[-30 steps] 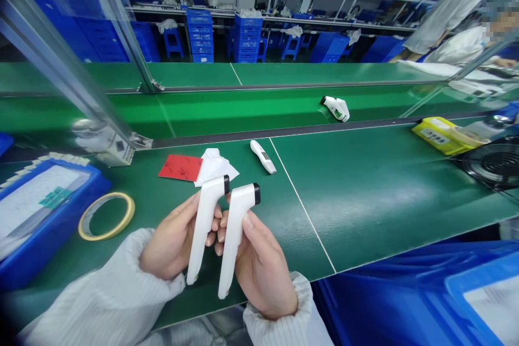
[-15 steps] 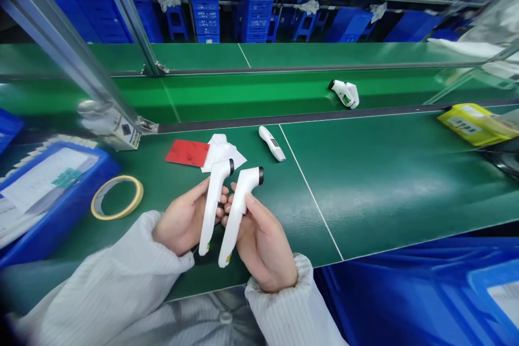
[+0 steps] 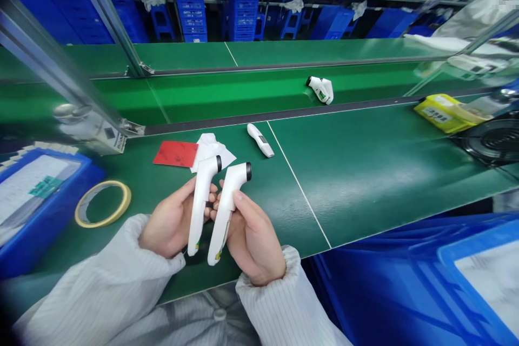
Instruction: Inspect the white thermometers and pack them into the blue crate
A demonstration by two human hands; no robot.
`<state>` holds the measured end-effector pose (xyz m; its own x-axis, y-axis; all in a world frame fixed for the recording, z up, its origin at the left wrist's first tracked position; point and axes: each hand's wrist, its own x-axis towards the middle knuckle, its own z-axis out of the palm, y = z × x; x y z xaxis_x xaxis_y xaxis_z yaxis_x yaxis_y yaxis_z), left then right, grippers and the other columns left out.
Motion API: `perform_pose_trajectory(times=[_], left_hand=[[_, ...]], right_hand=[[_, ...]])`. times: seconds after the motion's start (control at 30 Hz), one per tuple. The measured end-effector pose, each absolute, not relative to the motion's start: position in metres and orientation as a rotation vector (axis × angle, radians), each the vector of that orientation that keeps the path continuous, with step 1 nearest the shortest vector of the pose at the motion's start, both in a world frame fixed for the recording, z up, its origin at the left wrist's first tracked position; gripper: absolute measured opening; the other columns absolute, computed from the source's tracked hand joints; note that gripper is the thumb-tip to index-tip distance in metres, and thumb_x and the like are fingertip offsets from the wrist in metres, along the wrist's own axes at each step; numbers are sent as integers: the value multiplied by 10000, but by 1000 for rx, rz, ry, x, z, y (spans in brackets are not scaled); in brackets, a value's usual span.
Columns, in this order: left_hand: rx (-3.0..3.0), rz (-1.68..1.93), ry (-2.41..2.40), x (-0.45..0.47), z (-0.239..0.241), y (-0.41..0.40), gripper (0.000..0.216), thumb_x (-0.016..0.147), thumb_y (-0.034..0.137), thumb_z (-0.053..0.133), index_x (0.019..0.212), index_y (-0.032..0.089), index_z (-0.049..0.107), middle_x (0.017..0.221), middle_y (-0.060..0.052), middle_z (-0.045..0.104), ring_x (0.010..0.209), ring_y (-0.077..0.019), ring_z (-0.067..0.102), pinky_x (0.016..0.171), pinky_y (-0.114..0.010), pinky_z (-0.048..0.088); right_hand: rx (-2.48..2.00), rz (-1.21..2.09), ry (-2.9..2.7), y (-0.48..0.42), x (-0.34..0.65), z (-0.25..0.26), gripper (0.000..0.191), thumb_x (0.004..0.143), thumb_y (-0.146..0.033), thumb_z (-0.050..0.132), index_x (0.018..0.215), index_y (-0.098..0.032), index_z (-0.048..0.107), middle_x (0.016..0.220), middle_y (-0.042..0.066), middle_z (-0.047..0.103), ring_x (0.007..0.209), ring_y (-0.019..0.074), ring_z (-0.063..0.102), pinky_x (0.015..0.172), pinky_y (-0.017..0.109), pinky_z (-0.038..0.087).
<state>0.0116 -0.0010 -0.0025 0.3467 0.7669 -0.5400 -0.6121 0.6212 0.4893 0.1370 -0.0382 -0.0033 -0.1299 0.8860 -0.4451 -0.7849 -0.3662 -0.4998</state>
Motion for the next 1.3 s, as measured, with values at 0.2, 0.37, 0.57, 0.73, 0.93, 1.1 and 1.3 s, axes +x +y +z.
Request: perform_pose_trajectory(times=[0.2,0.37,0.57,0.73,0.93,1.1,1.3], left_hand=[[295,919,823,10,-3,-3,301,950,354,461,890,105,619,723,-60,558,593,-124,541,545,-209,468],[406,897,812,8,-2,-6,325,926,374,523,881,74,640,721,-59,582,546,-97,533,532,-186,460],[383,832,616,11,0,-4,460,983,365,347,1037,30,658,885,-159,627,764,-224,616,651,-337,535],[363,820,660,11,1,-4,477,978,378,347,1052,33,667,838,-140,599,732,-214,592,630,-333,527],[332,803,693,11,5,-4,515,979,384,332,1060,1,667,815,-138,589,696,-206,589,609,-320,529],[307,795,672,10,3,-4,522,980,390,321,1063,5,663,813,-133,588,705,-207,587,611,-323,533],[310,838,702,10,-5,-2,449,969,425,376,994,67,645,777,-109,607,612,-170,573,562,-311,525]], right_hand=[[-787,1737,-214,-41,139,-4,224,874,-323,635,1038,-177,682,851,27,701,760,119,660,760,235,567],[-905,1553,-307,-44,140,-2,181,870,-378,639,952,-217,633,859,2,662,616,97,585,527,208,527],[-873,1654,-407,-45,146,8,471,948,-525,389,964,-148,671,849,79,631,780,187,603,733,318,530],[-846,1658,-442,-47,147,12,490,955,-528,329,976,-176,669,913,94,628,821,207,583,746,333,506],[-826,1662,-457,-47,147,9,484,949,-543,326,964,-195,662,918,88,628,806,209,580,742,344,498],[-832,1680,-417,-46,147,7,491,954,-539,308,971,-194,656,928,81,616,799,201,577,728,335,503],[-832,1679,-450,-47,148,7,439,961,-485,358,1026,-190,676,1023,98,662,871,202,619,760,328,536]])
